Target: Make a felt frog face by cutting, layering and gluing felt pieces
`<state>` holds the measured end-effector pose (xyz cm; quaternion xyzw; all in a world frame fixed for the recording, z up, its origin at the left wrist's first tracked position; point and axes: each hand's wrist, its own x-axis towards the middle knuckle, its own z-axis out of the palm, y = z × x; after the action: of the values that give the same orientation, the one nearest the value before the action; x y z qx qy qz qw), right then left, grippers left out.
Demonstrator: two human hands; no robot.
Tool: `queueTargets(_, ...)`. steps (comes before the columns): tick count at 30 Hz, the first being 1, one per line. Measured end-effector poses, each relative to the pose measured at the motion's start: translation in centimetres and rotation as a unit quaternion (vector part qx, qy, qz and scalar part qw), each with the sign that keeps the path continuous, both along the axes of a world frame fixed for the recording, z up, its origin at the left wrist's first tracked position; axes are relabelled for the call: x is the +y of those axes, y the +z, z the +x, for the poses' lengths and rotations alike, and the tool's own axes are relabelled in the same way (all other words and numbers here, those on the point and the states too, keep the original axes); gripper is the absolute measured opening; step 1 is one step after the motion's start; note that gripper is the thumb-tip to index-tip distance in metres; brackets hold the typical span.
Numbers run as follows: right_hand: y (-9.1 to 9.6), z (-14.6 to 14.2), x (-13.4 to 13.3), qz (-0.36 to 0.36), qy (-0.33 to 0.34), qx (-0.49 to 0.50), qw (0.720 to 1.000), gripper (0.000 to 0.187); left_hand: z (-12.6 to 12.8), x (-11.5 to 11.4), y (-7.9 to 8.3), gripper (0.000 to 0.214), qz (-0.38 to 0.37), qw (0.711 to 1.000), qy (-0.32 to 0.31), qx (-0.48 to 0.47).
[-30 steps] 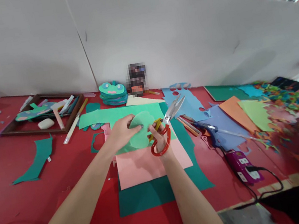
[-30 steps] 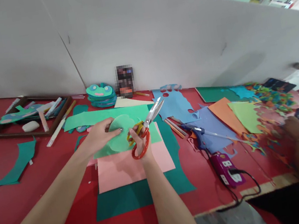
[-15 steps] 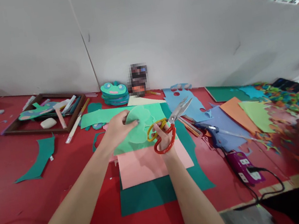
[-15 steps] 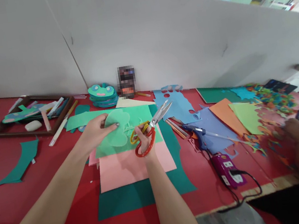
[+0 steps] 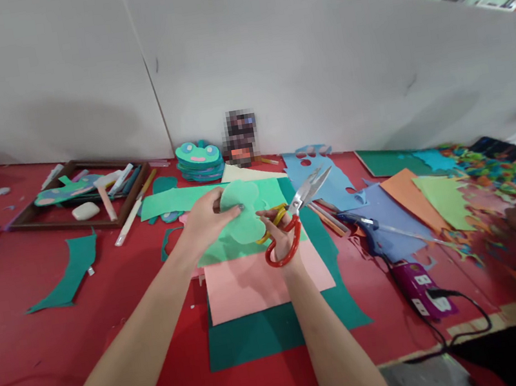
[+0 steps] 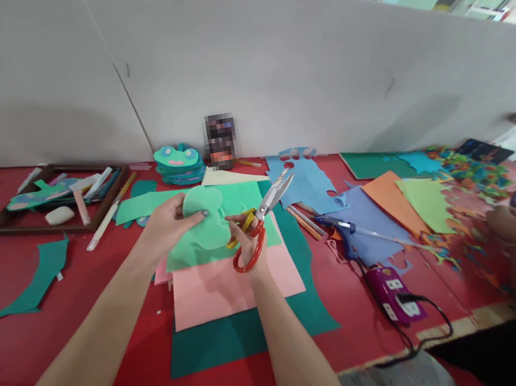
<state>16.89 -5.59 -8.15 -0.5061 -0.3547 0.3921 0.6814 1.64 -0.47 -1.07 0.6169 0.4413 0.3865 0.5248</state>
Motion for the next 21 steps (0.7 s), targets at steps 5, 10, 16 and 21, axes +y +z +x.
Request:
queueTargets(5, -0.5, -0.3, 0.0, -0.013, 0.025, 0.036, 0.999, 0.02, 0.0, -0.1, -0.1, 0.028, 0.01, 1.0, 0.024, 0.0)
queueTargets(10, -0.8, -0.4, 0.1, -0.008, 0.027, 0.037, 0.999, 0.023, 0.1, -0.1, -0.3, 0.027, 0.005, 0.994, 0.102, -0.029)
queueTargets(16, -1.1, -0.3, 0.2, 0.009, 0.03, 0.024, 0.999, 0.021, 0.2, 0.4, -0.9, 0.045, -0.034, 0.988, 0.102, -0.114)
queueTargets(21, -0.9, -0.3, 0.1, 0.002, 0.019, -0.008, 1.0, 0.024, 0.3, 0.4, -1.1, 0.04, -0.049, 0.989, 0.087, -0.106)
